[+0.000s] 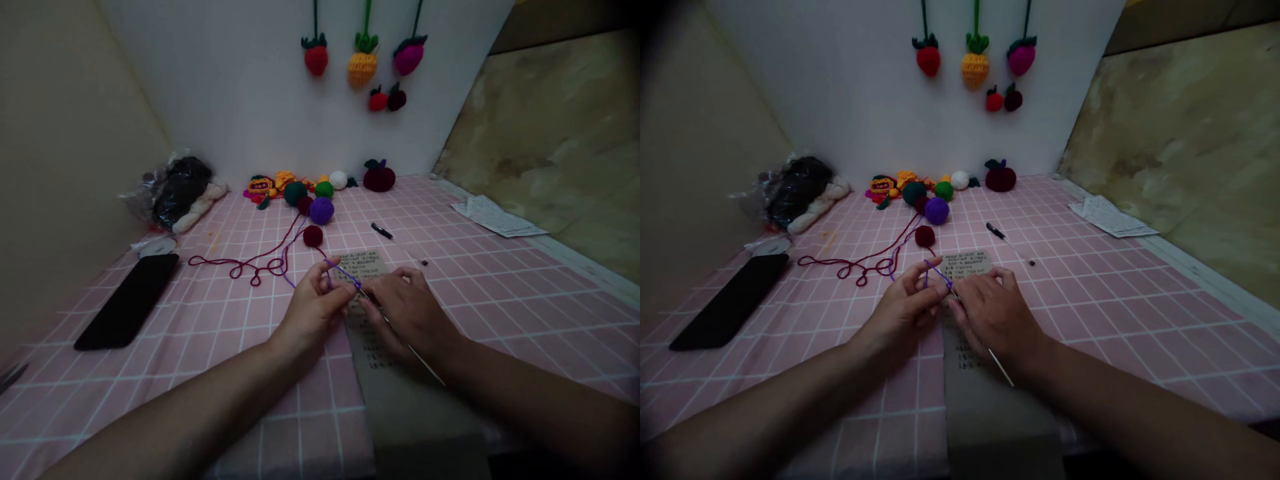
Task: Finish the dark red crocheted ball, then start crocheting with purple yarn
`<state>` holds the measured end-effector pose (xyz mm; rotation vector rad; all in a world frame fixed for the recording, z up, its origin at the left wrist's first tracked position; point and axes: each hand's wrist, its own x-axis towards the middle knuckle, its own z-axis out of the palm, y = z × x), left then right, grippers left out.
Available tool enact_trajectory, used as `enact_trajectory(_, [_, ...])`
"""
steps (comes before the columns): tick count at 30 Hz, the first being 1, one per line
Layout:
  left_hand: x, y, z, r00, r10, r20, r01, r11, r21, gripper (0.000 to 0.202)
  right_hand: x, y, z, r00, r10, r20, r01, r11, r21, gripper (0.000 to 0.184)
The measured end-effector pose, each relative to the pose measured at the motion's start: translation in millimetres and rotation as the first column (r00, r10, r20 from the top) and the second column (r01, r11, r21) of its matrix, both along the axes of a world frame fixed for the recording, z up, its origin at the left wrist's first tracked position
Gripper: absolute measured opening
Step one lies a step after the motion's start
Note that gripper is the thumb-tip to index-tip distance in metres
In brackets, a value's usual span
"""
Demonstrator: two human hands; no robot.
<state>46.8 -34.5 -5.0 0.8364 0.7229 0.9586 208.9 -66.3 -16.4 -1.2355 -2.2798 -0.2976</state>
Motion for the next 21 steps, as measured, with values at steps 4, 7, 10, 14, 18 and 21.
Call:
enact_trajectory(4, [-4.7,4.0,2.0,0.994,-0.092,0.059,0.095,0.994,-0.048,0.06,0.8,0.1,1.6,1.0,0.011,-0.009,-0.011,1.0,0.0,0.019])
enact_trajectory(7, [-8.0,7.8,3.9,0.991,-0.122,0.047,0.126,0.989,-0.081,0.061,2.2,0.1,3.0,0.999,0.041,-0.019,-0.04,0.999,0.031,0.017])
enact_trajectory(10, [-10.8,10.9,7.5,0.992,-0.122,0.029,0.124,0.989,-0.085,0.06,4.3,0.7,3.0,0.998,0.062,-0.02,-0.061,0.997,0.054,0.014])
enact_trajectory(14, [-14.7,14.2,11.5,0.994,-0.106,-0.003,0.105,0.992,-0.062,0.06,7.3,0.9,2.6,0.996,0.087,-0.025,-0.085,0.994,0.062,0.011])
enact_trajectory(18, [-18.2,17.0,11.8,0.995,-0.095,-0.036,0.094,0.995,-0.016,0.058,8.8,-0.8,4.6,0.993,0.113,-0.034,-0.11,0.992,0.066,0.01])
enact_trajectory(21, [-19.1,19.0,11.4,0.993,-0.086,-0.079,0.086,0.996,-0.003,0.058,9.2,-1.3,5.8,0.992,0.117,-0.052,-0.115,0.992,0.051,0.01])
